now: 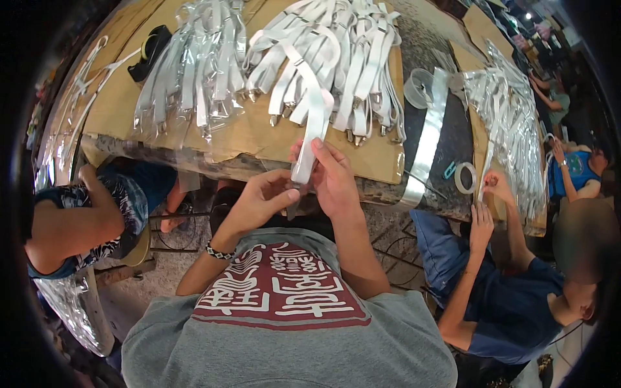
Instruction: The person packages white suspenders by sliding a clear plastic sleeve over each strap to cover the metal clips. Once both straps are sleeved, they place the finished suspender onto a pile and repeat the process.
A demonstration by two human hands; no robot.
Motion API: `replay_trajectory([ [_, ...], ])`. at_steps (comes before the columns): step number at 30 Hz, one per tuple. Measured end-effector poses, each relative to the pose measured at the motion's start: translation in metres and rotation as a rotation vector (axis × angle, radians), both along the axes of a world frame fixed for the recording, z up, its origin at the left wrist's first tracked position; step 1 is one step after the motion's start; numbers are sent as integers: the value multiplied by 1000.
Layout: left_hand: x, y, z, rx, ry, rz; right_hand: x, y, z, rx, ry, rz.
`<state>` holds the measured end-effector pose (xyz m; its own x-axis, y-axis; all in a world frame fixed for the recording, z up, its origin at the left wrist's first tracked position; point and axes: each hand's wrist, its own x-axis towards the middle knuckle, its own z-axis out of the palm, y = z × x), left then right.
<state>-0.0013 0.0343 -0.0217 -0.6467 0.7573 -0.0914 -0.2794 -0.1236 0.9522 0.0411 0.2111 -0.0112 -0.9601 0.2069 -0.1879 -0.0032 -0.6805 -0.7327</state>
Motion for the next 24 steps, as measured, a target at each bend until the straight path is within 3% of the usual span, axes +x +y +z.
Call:
replay_trajectory([
  [11, 0, -15, -7, -54, -80, -90, -8, -6, 7, 114, -146, -3],
  [17, 10, -30, -12, -50, -171, -148, -28, 0, -13, 457, -224, -199],
  [24, 7, -32, -14, -59, -269, -122, -28, 3, -15, 319, -294, -94],
])
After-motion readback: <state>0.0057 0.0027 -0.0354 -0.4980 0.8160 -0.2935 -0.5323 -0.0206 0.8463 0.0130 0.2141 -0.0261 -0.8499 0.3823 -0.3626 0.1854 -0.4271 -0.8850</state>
